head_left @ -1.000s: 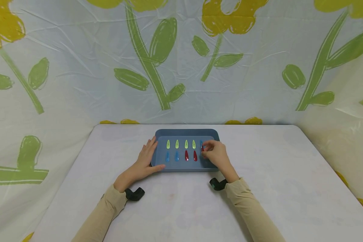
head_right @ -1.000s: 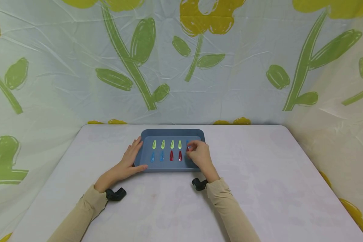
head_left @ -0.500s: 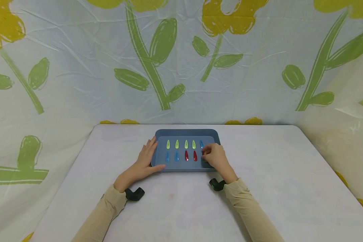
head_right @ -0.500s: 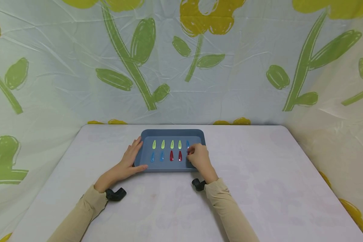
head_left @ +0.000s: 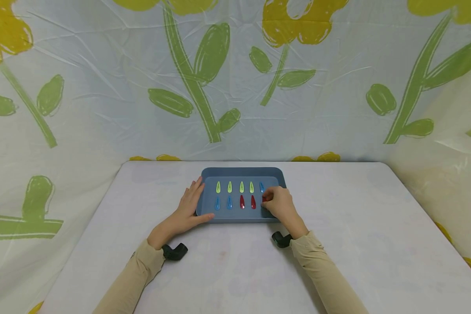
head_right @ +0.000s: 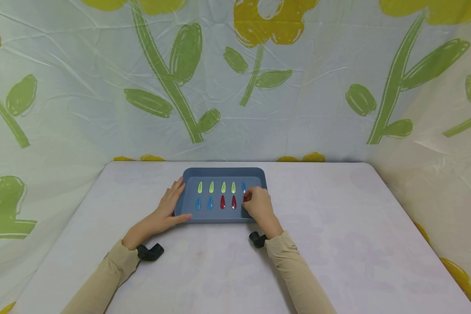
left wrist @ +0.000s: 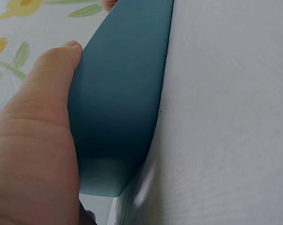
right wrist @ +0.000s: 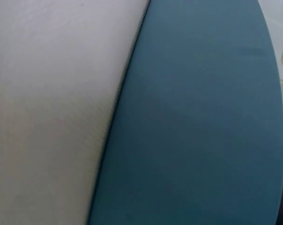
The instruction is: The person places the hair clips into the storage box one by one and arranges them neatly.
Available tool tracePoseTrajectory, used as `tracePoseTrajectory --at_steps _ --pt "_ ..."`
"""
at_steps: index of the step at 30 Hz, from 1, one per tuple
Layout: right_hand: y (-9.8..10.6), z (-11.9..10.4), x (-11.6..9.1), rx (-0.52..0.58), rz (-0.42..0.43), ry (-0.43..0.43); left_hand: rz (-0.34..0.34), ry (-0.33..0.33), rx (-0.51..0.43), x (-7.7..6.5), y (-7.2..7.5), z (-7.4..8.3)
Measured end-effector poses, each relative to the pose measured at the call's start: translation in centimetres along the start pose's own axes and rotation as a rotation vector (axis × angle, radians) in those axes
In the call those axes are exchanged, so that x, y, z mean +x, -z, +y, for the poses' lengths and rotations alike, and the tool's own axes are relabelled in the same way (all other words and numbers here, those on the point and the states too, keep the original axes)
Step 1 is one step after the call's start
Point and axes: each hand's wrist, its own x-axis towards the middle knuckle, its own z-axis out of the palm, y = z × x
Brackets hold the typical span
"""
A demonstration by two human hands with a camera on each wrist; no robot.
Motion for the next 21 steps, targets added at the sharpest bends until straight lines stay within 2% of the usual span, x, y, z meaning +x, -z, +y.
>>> tracePoseTrajectory --at_steps 13,21 --pt "0.6 -0.2 0.2 -0.018 -0.026 0.002 0.005 -0.005 -0.003 0.1 0.2 0.0" --pt "2.0 -0.3 -0.1 0.030 -0.006 0.010 0.015 -0.018 -0.007 -0.1 0.0 0.0"
